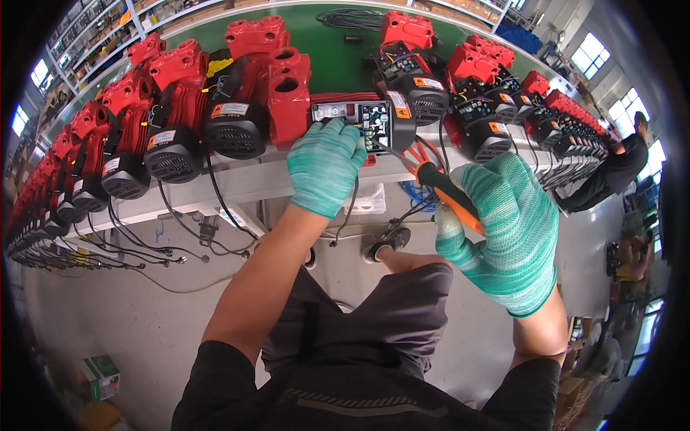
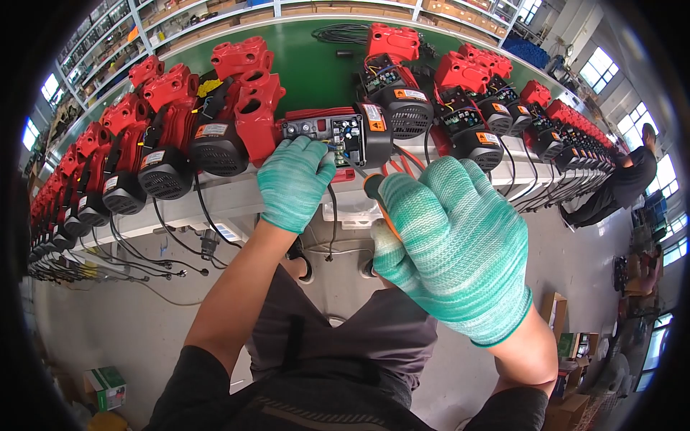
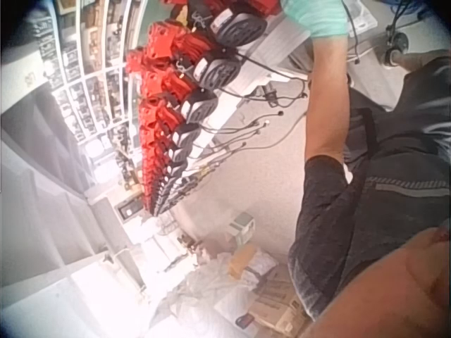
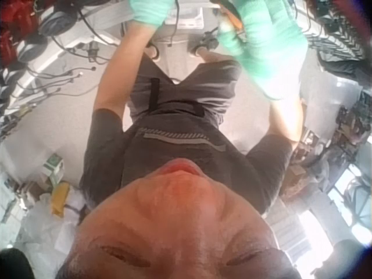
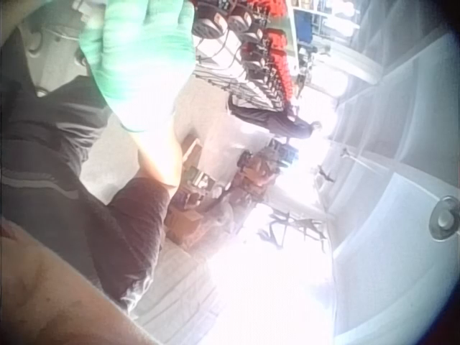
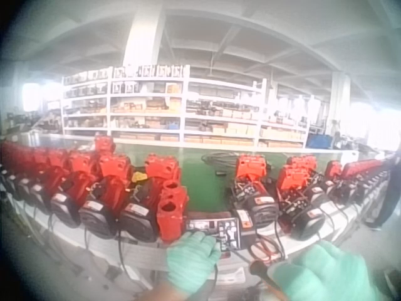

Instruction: The person uses a screwdriver and pliers to connect wires to a control unit on a red pump motor, then repositions the motor and works on internal wiring before testing the connections.

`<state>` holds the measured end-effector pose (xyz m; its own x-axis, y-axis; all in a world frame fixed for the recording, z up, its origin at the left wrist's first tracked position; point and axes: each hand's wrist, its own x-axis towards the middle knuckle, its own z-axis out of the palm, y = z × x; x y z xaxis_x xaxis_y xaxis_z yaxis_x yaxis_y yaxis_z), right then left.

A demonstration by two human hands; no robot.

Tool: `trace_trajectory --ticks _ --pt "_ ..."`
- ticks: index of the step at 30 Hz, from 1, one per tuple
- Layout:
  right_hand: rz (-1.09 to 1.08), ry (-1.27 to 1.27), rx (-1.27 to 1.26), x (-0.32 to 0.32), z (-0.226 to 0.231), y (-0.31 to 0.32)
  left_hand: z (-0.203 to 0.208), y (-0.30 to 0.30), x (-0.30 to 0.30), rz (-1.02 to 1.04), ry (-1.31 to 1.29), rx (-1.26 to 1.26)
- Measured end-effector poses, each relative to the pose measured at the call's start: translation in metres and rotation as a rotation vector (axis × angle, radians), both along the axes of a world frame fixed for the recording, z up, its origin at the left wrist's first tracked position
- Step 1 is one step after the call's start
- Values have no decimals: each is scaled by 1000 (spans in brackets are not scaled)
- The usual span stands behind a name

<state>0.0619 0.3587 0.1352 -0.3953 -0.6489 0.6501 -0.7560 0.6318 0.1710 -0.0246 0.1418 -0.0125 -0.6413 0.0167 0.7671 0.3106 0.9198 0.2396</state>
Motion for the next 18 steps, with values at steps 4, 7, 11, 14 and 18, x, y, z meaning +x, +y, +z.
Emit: trace_trajectory --ticks 4,7,11,14,18 --pt "18 -22 -1 1 -1 0 1 -3 2 -43 -31 3" --pt "33 -13 -2 0 -2 0 2 -3 3 -46 -38 18" --pt "36 -13 13 -1 -2 0 1 1 5 -45 -37 114" --pt "-5 -47 35 1 2 -2 1 0 6 -51 -26 98" --pt "17 -20 29 0 -2 1 -4 1 5 -79 6 131"
